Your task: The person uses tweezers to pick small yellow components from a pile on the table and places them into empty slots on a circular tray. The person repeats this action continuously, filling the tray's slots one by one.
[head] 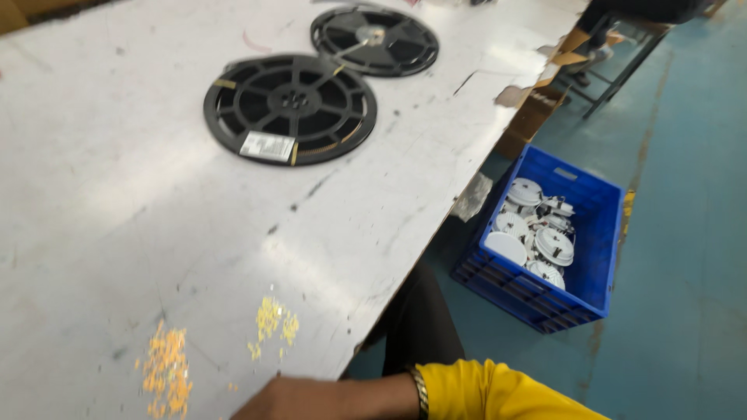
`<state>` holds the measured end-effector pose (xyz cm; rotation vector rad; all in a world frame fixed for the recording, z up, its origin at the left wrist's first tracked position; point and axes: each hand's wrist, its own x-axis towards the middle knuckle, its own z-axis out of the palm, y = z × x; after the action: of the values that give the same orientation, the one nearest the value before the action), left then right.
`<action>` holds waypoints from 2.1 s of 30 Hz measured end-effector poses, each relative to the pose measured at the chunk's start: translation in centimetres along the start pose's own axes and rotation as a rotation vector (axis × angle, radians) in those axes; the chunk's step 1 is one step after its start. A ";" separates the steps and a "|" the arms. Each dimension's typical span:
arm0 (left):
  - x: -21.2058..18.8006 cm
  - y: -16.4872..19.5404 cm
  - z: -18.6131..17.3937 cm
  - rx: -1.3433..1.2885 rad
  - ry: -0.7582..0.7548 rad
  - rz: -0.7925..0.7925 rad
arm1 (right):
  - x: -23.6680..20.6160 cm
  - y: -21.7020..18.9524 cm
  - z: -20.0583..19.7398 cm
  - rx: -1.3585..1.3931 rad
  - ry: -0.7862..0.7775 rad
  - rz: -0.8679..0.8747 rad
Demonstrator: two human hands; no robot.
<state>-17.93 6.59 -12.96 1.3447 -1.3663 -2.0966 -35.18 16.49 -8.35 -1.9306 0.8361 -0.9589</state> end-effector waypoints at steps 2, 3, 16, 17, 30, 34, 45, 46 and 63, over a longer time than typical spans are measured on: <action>-1.3 -1.8 0.4 -0.009 -0.010 0.020 | -0.1 -0.7 0.1 -0.028 0.017 -0.016; -2.2 -2.7 0.4 -0.012 -0.018 0.035 | -0.1 -1.2 0.0 -0.044 0.021 -0.032; -9.3 -10.0 1.1 -0.097 -0.141 0.144 | 0.5 -2.3 -0.8 -0.193 0.052 -0.010; -9.6 -10.6 1.4 -0.106 -0.149 0.147 | 0.6 -2.2 -0.9 -0.211 0.048 -0.022; -13.4 -15.9 -0.4 -0.298 -0.357 0.127 | 0.3 -1.0 -1.3 -0.177 0.178 0.077; -14.2 -19.0 -0.4 -0.488 -0.429 0.185 | -0.1 0.3 -1.8 -0.125 0.257 0.060; -23.4 -15.3 -6.5 -0.371 0.762 0.508 | -2.5 -0.2 0.5 0.523 0.625 0.273; -23.4 -14.0 -6.4 -0.437 0.708 0.512 | -2.7 -0.7 0.4 0.652 0.570 0.296; -19.1 -3.5 -8.9 -0.303 0.507 0.353 | 0.3 -2.3 2.0 1.117 0.314 0.420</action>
<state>0.08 16.12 -6.57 1.2771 -0.9447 -1.5179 -32.91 17.99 -7.04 -0.6347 0.6129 -1.1256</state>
